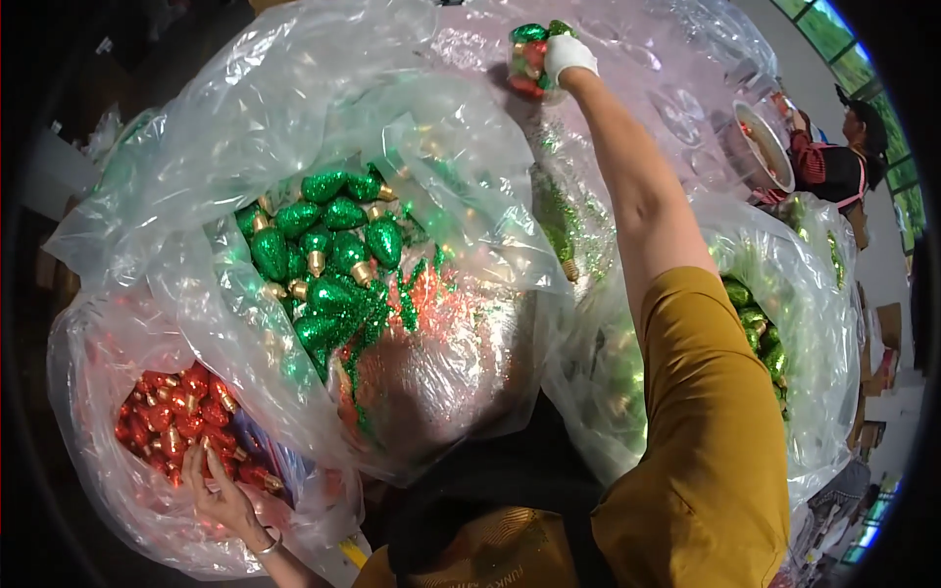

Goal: Sorting and packaging colorful plastic ornaments into plastic bags.

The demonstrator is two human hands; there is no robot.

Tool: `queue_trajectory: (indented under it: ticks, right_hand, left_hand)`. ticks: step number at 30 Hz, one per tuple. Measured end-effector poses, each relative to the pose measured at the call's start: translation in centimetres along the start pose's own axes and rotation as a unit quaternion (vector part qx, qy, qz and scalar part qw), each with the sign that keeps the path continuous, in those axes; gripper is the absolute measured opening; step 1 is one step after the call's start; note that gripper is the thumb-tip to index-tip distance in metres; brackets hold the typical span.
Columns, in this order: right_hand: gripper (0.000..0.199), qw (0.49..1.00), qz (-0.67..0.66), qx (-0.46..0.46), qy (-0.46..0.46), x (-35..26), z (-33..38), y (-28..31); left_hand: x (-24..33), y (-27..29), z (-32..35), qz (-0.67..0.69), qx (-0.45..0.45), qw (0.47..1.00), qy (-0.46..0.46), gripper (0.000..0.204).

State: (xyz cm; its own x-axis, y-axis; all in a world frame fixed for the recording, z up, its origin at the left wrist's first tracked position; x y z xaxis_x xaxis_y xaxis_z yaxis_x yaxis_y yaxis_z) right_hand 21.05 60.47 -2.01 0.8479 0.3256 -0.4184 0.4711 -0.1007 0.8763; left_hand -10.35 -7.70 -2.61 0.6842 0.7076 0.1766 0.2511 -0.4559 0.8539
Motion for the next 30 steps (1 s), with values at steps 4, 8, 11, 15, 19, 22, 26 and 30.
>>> queue_trajectory:
  ticks: [4, 8, 11, 15, 19, 22, 26, 30]
  right_hand:
    - [0.036, 0.987, -0.017, 0.071, 0.141, 1.3, -2.0, -1.1]
    - [0.038, 0.978, 0.072, -0.173, 0.092, -4.1, 7.2, 4.0]
    - [0.030, 0.911, 0.225, -0.283, 0.201, -1.4, 16.4, 3.2]
    - [0.023, 0.902, 0.332, -0.190, 0.203, 4.8, 19.7, -1.3]
    - [0.027, 0.929, 0.311, -0.148, 0.133, 6.3, 18.6, 1.2]
    - [0.017, 0.938, 0.309, -0.052, 0.150, 1.6, 18.0, 8.8]
    - [0.026, 0.949, 0.108, 0.149, 0.255, -2.0, 20.9, 19.4]
    - [0.028, 0.951, -0.107, -0.005, 0.289, -10.2, 29.8, 18.9]
  left_hand:
    - [-1.4, -1.1, 0.9, -0.011, -0.002, 1.000, 0.012, 0.019]
    - [-3.4, -0.3, 2.0, -0.011, 0.003, 0.999, 0.037, 0.018]
    - [-3.0, -0.6, 2.9, 0.027, 0.005, 0.998, 0.051, 0.018]
    - [-0.3, -1.9, 2.4, 0.102, 0.023, 0.993, 0.051, 0.017]
    - [-1.2, 0.4, 2.8, 0.105, 0.061, 0.993, 0.008, 0.015]
    - [-4.1, 2.5, 5.3, 0.073, 0.069, 0.995, 0.018, 0.014]
    - [-6.4, 2.4, 6.5, 0.074, 0.096, 0.992, 0.033, 0.013]
    - [-11.3, 2.9, 7.1, 0.084, -0.032, 0.984, 0.153, 0.028]
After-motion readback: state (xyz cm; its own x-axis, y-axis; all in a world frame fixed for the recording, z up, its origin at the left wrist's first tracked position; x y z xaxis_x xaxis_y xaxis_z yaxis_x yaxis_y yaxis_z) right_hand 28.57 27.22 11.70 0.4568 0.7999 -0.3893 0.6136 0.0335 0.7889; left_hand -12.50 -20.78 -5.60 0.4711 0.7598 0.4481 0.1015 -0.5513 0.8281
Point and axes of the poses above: each hand's wrist, its own z-axis away from the middle knuckle, its own y-axis out of the back of the hand, x = y × z, the point moved 1 cm from there along -z, towards the middle knuckle, and after that the axes turned 15 degrees about -z, right-handed, at the moved point
